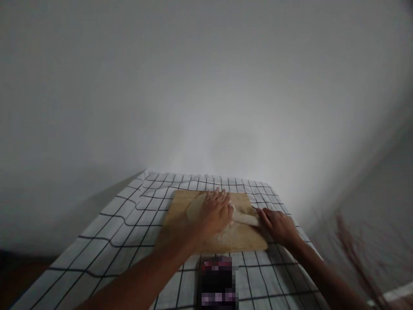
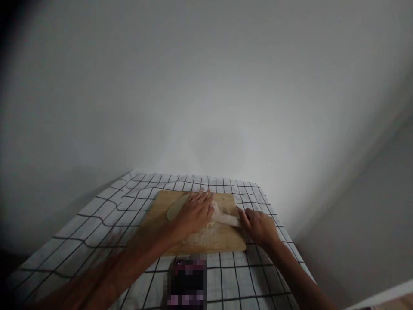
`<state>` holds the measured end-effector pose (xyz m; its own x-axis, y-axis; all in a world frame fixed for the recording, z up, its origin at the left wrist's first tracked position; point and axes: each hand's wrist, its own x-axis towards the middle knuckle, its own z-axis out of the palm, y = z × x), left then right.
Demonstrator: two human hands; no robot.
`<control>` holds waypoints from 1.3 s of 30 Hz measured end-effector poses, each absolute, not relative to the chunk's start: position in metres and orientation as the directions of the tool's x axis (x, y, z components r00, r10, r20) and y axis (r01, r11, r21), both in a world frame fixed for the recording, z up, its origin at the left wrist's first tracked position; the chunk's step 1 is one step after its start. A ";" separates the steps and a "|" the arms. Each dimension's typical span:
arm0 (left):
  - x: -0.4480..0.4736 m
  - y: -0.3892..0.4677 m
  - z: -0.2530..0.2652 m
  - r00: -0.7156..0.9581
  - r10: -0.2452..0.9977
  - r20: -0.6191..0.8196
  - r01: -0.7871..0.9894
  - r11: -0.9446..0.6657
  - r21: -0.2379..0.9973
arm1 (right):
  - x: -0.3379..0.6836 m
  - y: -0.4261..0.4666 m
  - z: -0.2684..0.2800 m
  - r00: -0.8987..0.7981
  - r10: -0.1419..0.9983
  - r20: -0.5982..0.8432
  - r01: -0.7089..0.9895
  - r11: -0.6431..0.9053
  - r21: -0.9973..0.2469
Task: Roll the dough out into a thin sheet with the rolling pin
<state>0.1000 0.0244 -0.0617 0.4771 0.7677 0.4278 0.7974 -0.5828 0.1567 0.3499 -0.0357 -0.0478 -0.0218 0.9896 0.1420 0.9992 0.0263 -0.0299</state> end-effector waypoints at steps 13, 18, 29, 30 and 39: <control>0.120 0.120 -0.041 0.423 0.828 0.369 0.877 -0.476 0.063 | 0.350 0.076 -0.033 0.141 0.979 0.149 0.975 -0.111 -0.193; 0.117 0.098 -0.051 0.460 0.806 0.372 0.854 -0.516 0.062 | 0.354 0.038 -0.031 0.064 0.991 0.121 0.986 -0.044 -0.161; 0.096 0.038 -0.054 0.636 0.682 0.362 0.739 -0.673 -0.029 | 0.345 -0.069 -0.039 -0.009 0.995 0.102 0.996 0.018 -0.092; 0.091 0.030 -0.052 0.661 0.659 0.359 0.719 -0.693 -0.052 | 0.341 -0.076 -0.039 -0.007 0.994 0.106 0.995 0.018 -0.102; 0.049 -0.027 -0.059 0.754 0.524 0.397 0.622 -0.764 -0.173 | 0.322 -0.119 -0.043 -0.005 0.987 0.163 0.998 0.015 -0.064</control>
